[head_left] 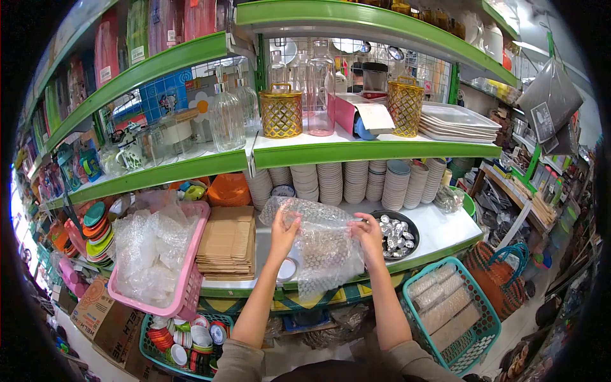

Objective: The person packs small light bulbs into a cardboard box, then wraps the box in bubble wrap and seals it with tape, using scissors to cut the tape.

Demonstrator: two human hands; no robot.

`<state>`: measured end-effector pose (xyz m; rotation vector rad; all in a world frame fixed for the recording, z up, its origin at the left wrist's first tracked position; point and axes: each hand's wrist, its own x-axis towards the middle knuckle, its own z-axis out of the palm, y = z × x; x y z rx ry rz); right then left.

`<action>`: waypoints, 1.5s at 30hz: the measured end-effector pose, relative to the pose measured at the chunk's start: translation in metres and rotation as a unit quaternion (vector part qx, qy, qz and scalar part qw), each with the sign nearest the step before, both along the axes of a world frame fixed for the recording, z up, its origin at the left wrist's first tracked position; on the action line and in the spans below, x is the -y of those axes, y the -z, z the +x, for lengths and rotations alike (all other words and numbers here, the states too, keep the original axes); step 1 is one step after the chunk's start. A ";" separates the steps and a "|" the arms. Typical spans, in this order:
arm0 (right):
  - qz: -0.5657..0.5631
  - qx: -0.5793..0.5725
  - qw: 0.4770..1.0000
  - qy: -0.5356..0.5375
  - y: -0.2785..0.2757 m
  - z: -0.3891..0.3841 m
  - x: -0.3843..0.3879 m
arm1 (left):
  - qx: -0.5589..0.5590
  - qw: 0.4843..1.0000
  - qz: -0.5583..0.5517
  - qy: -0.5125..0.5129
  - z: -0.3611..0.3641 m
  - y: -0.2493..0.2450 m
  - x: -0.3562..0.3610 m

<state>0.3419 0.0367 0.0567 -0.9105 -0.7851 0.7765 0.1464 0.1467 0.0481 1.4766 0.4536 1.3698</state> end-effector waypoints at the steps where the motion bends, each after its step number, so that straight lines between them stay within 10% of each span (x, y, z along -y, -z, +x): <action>1: 0.001 0.001 1.000 -0.001 0.004 -0.002 -0.003 | 0.016 1.000 0.006 0.000 0.002 0.003 -0.003; 4: -0.013 0.343 0.936 0.075 0.022 -0.006 -0.015 | 0.023 0.999 -0.020 0.025 0.006 0.006 -0.005; 16: -0.012 -0.006 0.999 -0.034 -0.002 0.006 0.004 | 0.018 0.992 -0.097 0.081 0.021 -0.011 -0.033; 19: -0.110 0.177 0.978 -0.015 0.013 0.017 0.003 | -0.018 0.991 -0.117 0.055 0.027 0.003 -0.061; 23: -0.167 0.074 0.977 -0.113 0.004 0.020 0.017 | -0.029 0.979 -0.199 0.035 0.014 0.025 -0.081; 26: -0.203 0.054 0.970 -0.122 0.002 0.017 0.019 | -0.211 0.895 -0.087 -0.382 0.017 0.024 -0.058; 28: -0.194 0.031 0.971 -0.133 0.004 0.013 0.014 | -0.187 0.901 0.142 -0.364 0.018 0.011 -0.020; 30: -0.184 0.008 0.972 -0.142 0.005 0.009 0.006 | -0.283 0.927 0.211 -0.125 0.015 -0.009 0.021; 32: -0.179 0.042 0.975 -0.123 0.006 0.003 -0.003 | -0.495 0.826 0.267 -0.042 0.014 -0.025 0.061; 37: -0.072 -0.110 0.980 -0.146 0.006 -0.013 -0.011 | -0.416 0.880 0.230 0.008 0.026 0.024 0.039; 40: -0.058 0.209 0.976 0.032 0.046 0.006 -0.020 | -0.355 0.929 0.087 0.050 0.021 0.035 0.026; 45: -0.004 0.350 0.936 0.047 0.065 0.002 -0.009 | -0.191 0.963 -0.072 0.175 0.009 0.048 -0.003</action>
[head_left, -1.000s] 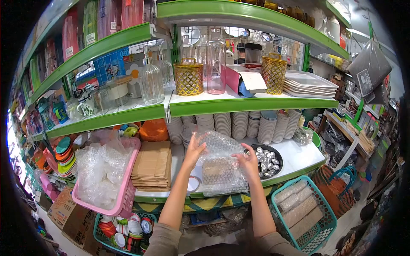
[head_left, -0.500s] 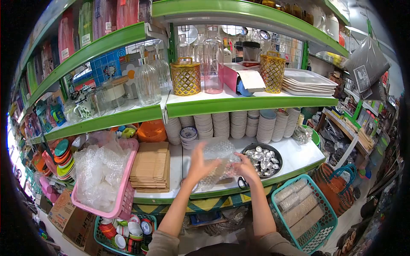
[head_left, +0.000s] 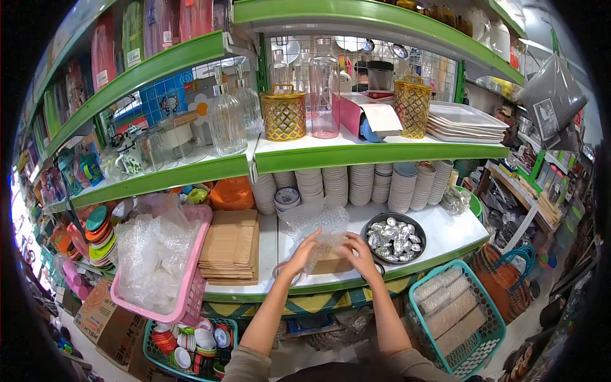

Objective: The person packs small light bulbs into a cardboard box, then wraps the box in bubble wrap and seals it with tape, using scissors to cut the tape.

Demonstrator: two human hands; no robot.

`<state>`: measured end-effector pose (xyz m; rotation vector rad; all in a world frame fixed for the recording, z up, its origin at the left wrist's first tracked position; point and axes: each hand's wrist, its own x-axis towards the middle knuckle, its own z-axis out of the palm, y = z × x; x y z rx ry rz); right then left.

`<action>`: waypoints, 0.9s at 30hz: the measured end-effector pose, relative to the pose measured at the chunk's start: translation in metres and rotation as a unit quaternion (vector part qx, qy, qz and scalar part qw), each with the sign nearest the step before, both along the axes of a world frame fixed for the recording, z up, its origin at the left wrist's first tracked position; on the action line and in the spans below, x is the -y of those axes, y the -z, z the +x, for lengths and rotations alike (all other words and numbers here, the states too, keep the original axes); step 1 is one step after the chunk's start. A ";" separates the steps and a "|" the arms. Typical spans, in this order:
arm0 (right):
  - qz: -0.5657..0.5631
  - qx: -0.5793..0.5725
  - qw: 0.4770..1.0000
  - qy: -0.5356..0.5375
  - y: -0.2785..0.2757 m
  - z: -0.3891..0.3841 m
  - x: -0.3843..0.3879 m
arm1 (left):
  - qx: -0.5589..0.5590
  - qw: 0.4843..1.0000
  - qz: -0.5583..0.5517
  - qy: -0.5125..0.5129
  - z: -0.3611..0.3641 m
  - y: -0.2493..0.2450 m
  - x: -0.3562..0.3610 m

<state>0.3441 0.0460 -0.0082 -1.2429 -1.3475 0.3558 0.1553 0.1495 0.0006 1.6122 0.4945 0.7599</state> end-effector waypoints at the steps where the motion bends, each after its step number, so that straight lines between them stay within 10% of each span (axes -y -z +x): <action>1: 0.002 0.068 0.998 0.001 -0.003 -0.003 0.004 | 0.000 1.000 0.003 0.001 -0.001 -0.005 0.002; 6: -0.101 0.107 0.983 -0.107 -0.006 0.008 0.008 | 0.075 0.954 -0.288 -0.041 -0.001 -0.009 0.003; 19: -0.055 0.129 0.989 -0.045 -0.015 -0.026 0.015 | 0.173 0.943 -0.284 -0.019 -0.015 0.000 -0.011; 27: -0.019 0.088 0.994 0.061 0.005 -0.048 0.026 | 0.166 0.979 0.040 -0.111 -0.003 0.021 -0.015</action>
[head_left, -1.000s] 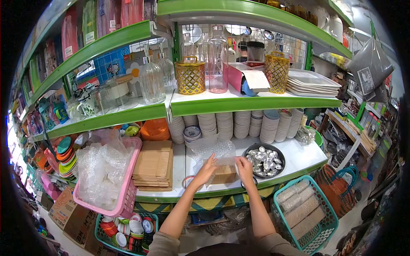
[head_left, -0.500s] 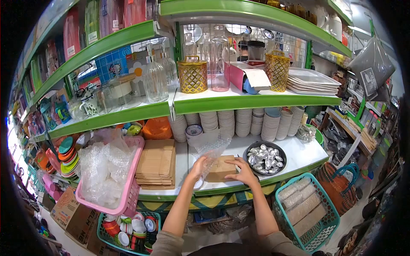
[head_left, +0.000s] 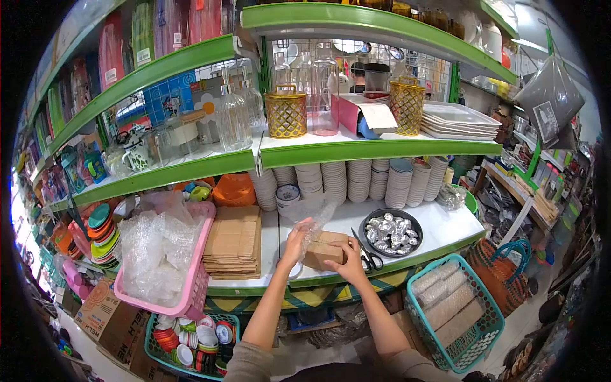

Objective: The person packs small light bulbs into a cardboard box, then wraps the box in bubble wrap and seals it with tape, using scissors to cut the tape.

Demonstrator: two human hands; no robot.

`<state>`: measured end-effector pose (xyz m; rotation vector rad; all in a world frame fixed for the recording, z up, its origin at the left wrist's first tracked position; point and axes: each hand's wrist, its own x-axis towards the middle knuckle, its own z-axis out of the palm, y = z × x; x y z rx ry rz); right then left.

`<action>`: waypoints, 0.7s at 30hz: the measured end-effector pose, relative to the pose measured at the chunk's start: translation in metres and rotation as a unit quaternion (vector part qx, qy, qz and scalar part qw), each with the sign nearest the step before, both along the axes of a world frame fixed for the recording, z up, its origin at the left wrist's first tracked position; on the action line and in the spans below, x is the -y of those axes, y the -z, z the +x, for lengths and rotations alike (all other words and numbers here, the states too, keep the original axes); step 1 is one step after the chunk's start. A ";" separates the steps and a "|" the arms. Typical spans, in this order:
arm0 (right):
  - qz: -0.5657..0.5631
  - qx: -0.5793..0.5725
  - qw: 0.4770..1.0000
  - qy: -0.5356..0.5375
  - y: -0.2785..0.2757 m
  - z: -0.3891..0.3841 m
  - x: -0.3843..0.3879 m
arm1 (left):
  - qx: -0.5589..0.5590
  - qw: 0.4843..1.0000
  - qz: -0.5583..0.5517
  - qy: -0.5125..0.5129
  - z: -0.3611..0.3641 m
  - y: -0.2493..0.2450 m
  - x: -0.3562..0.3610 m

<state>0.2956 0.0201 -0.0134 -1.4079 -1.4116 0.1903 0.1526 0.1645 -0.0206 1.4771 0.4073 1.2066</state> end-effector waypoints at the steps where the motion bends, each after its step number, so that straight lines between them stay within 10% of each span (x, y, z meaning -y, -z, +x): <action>1: 0.002 0.000 1.000 0.003 0.003 -0.002 0.005 | 0.000 1.000 0.002 0.003 -0.002 -0.014 0.018; 4: 0.004 -0.021 0.994 0.108 0.004 -0.004 0.012 | -0.264 0.920 0.194 -0.214 -0.009 -0.036 0.047; 7: 0.007 -0.006 0.982 0.189 -0.003 -0.007 0.026 | -0.261 0.867 0.352 -0.238 -0.005 -0.040 0.068; 21: 0.031 0.013 0.945 0.325 -0.005 0.004 0.047 | -0.470 0.822 0.305 -0.102 0.027 0.024 0.117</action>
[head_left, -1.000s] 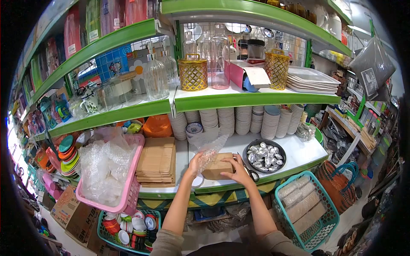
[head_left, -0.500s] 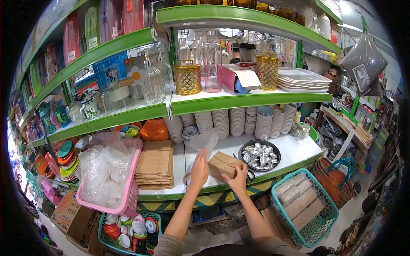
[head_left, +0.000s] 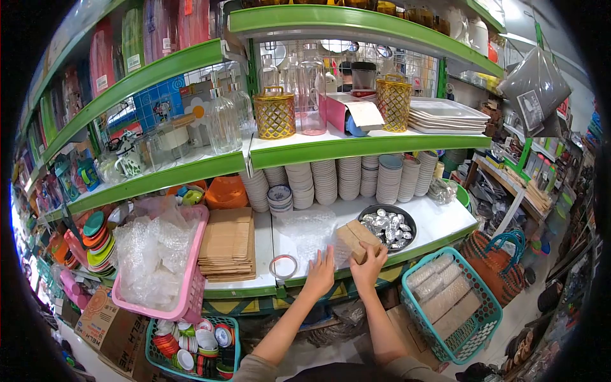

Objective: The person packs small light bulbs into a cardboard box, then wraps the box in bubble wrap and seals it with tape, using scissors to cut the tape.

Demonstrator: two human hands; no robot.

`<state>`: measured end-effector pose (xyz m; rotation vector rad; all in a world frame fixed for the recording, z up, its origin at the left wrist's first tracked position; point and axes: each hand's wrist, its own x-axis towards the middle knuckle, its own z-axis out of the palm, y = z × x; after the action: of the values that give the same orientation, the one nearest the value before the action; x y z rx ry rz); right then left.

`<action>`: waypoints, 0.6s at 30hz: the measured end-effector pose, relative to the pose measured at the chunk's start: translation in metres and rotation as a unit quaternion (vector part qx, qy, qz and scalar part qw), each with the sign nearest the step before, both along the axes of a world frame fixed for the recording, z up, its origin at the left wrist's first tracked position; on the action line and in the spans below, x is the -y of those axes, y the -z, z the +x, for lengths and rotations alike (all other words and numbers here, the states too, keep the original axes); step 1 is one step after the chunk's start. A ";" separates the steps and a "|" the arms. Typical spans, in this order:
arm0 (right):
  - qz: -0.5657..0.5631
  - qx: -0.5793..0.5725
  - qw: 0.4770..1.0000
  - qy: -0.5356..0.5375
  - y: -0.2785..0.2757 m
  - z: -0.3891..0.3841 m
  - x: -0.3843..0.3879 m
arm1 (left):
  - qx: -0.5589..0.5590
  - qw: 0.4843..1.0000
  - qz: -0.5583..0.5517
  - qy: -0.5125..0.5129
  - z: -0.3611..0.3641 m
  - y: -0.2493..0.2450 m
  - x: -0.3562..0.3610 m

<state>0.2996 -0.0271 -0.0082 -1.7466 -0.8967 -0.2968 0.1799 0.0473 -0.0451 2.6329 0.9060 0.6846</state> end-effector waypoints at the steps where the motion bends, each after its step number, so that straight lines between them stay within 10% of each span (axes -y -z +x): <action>1: -0.001 0.000 1.000 -0.001 0.000 0.001 0.000 | 0.004 1.000 -0.017 0.004 0.000 0.004 0.000; 18: 0.054 -0.033 0.998 0.012 -0.005 0.018 0.007 | -0.175 0.984 0.007 0.045 -0.003 0.004 0.008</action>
<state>0.3179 -0.0341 -0.0032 -1.6592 -0.7994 -0.2960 0.1774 0.0395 -0.0494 2.8388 0.8631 0.2076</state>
